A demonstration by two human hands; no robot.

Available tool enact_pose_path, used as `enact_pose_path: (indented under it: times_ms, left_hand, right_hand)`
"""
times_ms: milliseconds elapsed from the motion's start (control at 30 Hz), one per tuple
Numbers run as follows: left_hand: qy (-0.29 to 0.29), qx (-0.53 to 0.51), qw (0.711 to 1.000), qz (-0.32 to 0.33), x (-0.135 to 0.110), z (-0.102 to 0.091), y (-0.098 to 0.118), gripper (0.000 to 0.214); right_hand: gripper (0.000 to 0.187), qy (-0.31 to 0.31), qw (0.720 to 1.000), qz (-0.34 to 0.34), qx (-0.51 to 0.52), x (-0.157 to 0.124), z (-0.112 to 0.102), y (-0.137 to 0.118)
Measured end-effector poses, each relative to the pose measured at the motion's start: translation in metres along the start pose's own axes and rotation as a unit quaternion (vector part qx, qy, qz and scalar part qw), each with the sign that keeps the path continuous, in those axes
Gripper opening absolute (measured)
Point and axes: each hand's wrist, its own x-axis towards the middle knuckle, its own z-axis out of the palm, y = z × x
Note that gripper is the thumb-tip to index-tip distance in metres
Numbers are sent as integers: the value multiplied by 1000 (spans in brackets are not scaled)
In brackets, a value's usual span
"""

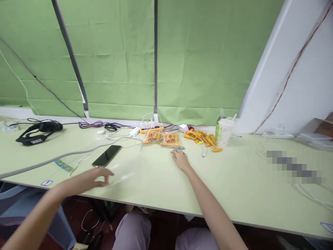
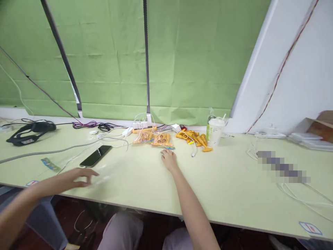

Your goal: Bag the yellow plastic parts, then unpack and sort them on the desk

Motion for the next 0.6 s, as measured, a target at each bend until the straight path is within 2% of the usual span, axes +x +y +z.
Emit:
enact_pose_path:
  times_ms: [67,100,200,267,333,400,467,533,600]
  left_hand:
    - [-84,-33,994,69,23,27,42,23]
    - [-100,-45,989,94,38,39,61,26]
    - [-100,-80,978,164,88,62,108,48]
    - [-97,-87,973,189,122,68,131,43]
    - [-66,-122,974,179,153,68,149,34]
    - [-55,-166,970,168,181,66,158,31]
    - [-4,-174,972,160,205,65,157,33]
    - [128,-148,973,123,224,64,143,33]
    - [225,-126,963,82,235,65,122,29]
  right_hand:
    - [31,-1,1000,3,31,-1,-2,2]
    - [30,-2,998,9,60,-2,-3,3]
    - [42,-21,976,47,211,-1,-9,10]
    - [48,-33,945,73,318,0,-13,17]
    - [42,-29,916,80,392,1,-18,27]
    - [46,-6,901,88,425,2,-22,39]
    - [54,30,897,106,429,3,-24,52]
    - [54,62,899,122,415,5,-23,61]
    - [53,72,904,117,405,7,-19,66]
